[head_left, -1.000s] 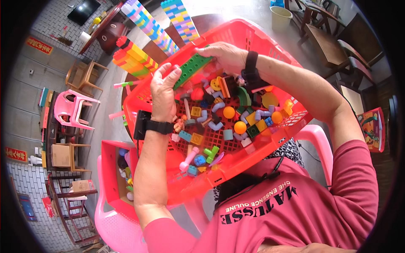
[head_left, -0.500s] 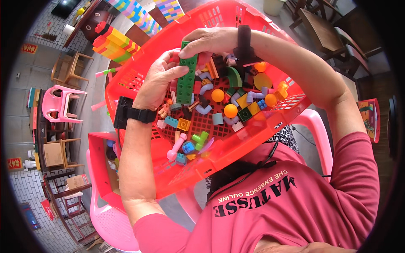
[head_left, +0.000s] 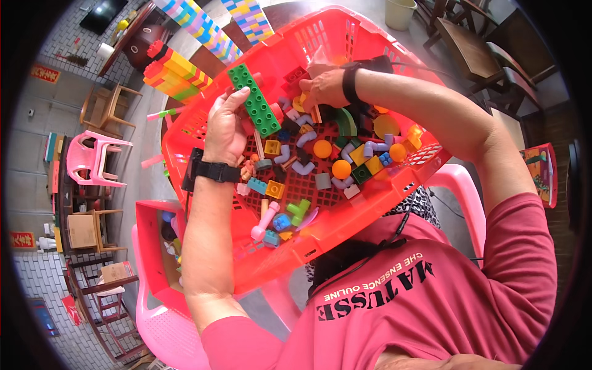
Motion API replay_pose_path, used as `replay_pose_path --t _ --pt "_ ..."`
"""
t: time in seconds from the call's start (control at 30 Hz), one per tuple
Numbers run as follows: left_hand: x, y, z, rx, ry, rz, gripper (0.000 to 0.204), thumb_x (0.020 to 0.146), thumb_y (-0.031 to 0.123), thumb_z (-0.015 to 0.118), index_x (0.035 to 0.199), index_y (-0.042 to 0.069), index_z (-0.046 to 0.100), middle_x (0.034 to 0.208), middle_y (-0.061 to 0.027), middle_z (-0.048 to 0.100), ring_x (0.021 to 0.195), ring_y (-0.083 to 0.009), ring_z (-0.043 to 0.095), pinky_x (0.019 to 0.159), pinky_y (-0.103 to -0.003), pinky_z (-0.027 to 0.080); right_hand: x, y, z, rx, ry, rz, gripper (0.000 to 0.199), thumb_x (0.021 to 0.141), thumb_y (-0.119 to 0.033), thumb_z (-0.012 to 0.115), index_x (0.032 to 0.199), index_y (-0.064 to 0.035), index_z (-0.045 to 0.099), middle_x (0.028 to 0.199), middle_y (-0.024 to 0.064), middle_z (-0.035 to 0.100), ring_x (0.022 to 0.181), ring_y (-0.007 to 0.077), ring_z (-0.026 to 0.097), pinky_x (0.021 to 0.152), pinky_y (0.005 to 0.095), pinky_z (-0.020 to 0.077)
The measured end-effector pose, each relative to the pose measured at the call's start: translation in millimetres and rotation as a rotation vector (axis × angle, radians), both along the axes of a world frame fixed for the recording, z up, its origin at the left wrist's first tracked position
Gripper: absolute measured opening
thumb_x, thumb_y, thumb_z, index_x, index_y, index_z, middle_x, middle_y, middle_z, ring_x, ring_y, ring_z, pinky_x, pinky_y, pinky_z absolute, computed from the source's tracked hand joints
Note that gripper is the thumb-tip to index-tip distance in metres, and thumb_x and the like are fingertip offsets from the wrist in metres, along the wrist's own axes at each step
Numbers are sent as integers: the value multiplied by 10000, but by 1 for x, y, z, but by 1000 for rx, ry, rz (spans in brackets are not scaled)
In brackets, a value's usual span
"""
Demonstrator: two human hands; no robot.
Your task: The person connects plastic toy blocks by hand while sorting through a red basket. They pick up individual pieces, including a yellow block and a toy car base, and move them between containers.
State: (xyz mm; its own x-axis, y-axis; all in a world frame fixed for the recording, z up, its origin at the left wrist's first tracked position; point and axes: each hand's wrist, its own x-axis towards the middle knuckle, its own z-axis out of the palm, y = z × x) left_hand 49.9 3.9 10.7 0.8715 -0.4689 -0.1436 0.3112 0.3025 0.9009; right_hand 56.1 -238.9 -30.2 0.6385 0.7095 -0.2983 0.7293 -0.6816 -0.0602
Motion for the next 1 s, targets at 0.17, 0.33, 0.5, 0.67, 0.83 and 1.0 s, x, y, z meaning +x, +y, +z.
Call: replay_pose_path --t 0.17,0.33,0.5,0.67,0.83,1.0 --pt "12 10 -7 -61 -4 134 288 870 114 632 1140 26 580 980 -98 665 933 -254 652 822 -436 542 4 -7 1 174 -35 55 374 719 -110 650 1072 -235 641 1114 136 528 994 340 601 804 450 477" --pt "10 12 -8 -102 -83 117 263 876 114 636 1111 17 569 981 -116 667 984 -373 649 801 -482 567 14 -13 11 344 94 -48 428 677 -109 674 1099 -154 621 1068 134 546 1009 352 565 843 415 458" --pt "6 7 -4 -70 -152 130 326 851 54 648 1158 16 547 994 -96 655 929 -335 667 808 -490 575 23 -18 29 578 -202 66 406 678 -90 653 1080 -79 596 1085 172 547 898 369 593 734 431 496" --pt "-3 1 -3 -36 -182 147 319 846 59 666 1148 36 563 994 -62 647 910 -225 665 791 -423 576 5 -6 52 925 -153 -19 419 720 -129 628 1113 -39 513 1078 181 538 873 290 666 709 350 540" --pt "-18 -10 3 -41 -222 112 356 832 96 704 1150 41 554 1019 -50 636 911 -168 640 788 -321 543 -26 18 75 1373 488 -367 492 854 -420 587 1031 29 492 905 134 603 819 211 693 664 288 517" --pt "-31 -21 11 -29 -246 141 361 884 193 667 1180 32 537 1047 -47 623 939 -147 625 802 -297 530 -34 28 84 1330 440 -466 521 845 -433 600 1018 47 493 895 157 604 797 225 687 661 301 522"
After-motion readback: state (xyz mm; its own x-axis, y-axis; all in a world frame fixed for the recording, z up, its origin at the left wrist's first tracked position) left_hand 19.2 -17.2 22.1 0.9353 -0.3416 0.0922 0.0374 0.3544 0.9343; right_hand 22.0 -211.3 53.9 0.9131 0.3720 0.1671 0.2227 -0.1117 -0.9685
